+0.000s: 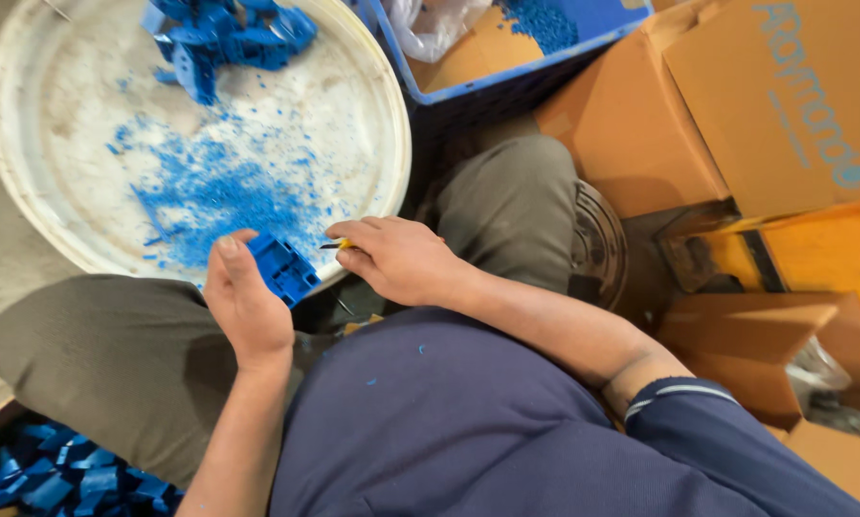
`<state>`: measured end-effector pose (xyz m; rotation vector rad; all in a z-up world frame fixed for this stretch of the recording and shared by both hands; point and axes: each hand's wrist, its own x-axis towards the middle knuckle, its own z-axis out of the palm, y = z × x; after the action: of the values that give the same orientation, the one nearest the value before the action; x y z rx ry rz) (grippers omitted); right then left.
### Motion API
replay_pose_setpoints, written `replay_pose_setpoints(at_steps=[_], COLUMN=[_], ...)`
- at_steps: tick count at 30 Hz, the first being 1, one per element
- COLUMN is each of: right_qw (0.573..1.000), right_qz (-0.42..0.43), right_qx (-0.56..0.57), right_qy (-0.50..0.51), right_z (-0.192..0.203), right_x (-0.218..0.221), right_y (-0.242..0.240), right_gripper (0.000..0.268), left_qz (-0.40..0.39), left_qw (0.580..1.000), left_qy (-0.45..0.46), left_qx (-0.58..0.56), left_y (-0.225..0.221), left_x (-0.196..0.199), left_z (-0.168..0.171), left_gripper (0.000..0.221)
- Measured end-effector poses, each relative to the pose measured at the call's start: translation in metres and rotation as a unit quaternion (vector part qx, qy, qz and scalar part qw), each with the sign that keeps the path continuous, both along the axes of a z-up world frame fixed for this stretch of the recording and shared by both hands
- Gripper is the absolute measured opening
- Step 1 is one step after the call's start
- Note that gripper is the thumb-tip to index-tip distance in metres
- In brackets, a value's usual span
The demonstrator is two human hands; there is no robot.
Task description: The person removes excess plastic from blue parts using a yellow cutter while holding the parts over a white lid.
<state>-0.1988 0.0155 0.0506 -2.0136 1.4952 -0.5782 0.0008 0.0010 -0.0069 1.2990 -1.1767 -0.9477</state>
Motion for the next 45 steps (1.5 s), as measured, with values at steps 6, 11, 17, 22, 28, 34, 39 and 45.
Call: replay_pose_setpoints(at_steps=[6, 11, 17, 22, 28, 34, 39, 45], right_qw=[0.980, 0.967, 0.958, 0.937, 0.925, 0.927, 0.856, 0.854], right_qz=[-0.010, 0.014, -0.039, -0.082, -0.033, -0.059, -0.012, -0.029], right_qx=[0.098, 0.119, 0.111, 0.093, 0.109, 0.150, 0.340, 0.386], right_qy=[-0.173, -0.224, -0.262, -0.327, -0.363, -0.339, -0.389, -0.346], right_z=[-0.022, -0.033, -0.055, -0.050, -0.059, -0.057, -0.041, -0.041], right_x=[-0.013, -0.001, -0.001, -0.007, -0.008, -0.018, -0.016, -0.005], right_y=[-0.017, -0.023, -0.014, -0.033, -0.075, -0.120, -0.146, -0.138], right_gripper=[0.034, 0.032, 0.023, 0.022, 0.019, 0.035, 0.037, 0.037], left_qz=[-0.010, -0.048, -0.104, -0.079, -0.162, -0.156, -0.031, -0.071], left_qw=[0.995, 0.928, 0.921, 0.981, 0.967, 0.939, 0.913, 0.928], left_qy=[-0.090, -0.358, -0.361, -0.159, 0.115, 0.285, 0.374, 0.359], left_qx=[-0.032, -0.094, -0.104, -0.073, 0.157, 0.116, 0.160, 0.068], left_y=[0.005, -0.002, 0.003, -0.013, -0.054, -0.112, -0.154, -0.153], left_x=[-0.007, -0.013, -0.021, -0.013, -0.016, -0.017, 0.000, -0.005], left_z=[0.013, 0.048, 0.031, 0.025, 0.005, -0.003, 0.016, 0.007], left_gripper=[0.046, 0.040, 0.042, 0.043, 0.034, 0.030, 0.021, 0.007])
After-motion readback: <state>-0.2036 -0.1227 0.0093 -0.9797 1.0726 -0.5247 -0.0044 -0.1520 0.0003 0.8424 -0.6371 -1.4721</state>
